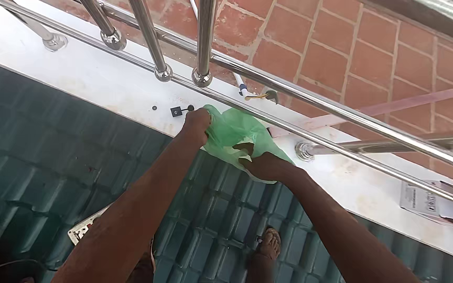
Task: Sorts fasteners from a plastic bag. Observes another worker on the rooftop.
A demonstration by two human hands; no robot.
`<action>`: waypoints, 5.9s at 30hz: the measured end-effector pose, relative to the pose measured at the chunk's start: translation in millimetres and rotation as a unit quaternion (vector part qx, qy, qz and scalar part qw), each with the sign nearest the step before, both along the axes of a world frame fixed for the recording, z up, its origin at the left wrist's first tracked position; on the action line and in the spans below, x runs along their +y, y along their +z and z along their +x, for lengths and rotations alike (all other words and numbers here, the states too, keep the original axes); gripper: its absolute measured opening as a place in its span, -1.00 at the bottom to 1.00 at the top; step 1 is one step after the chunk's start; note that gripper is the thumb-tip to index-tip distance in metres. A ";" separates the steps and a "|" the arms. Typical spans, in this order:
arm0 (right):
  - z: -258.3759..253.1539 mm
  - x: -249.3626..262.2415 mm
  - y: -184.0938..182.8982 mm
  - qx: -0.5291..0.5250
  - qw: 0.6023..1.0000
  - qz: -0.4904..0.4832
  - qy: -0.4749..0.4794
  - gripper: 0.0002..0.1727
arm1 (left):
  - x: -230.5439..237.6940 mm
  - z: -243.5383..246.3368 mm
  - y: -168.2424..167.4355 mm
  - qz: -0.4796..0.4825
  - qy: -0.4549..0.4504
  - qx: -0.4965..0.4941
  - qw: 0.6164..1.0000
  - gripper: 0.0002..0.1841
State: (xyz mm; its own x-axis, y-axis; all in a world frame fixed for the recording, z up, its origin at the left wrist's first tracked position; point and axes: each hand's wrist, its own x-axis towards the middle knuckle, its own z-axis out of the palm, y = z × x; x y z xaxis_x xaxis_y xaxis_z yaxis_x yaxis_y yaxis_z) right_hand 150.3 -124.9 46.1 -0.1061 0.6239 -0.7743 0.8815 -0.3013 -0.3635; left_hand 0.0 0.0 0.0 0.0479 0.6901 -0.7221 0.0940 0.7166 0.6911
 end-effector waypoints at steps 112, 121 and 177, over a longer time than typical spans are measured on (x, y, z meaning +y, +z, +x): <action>63.5 81.4 -116.6 -0.046 0.951 0.288 -0.106 -0.72 | 3.6 37.5 -93.5 0.366 -0.550 0.205 0.722 0.06; 50.0 41.0 -111.7 0.414 0.730 0.239 -0.488 -0.76 | -38.3 30.4 -61.7 0.444 -0.230 0.032 0.865 -0.63; 51.1 74.5 -119.7 -0.131 0.952 0.235 -0.146 -0.62 | -26.0 28.0 -99.8 0.577 -0.382 0.307 0.654 -0.65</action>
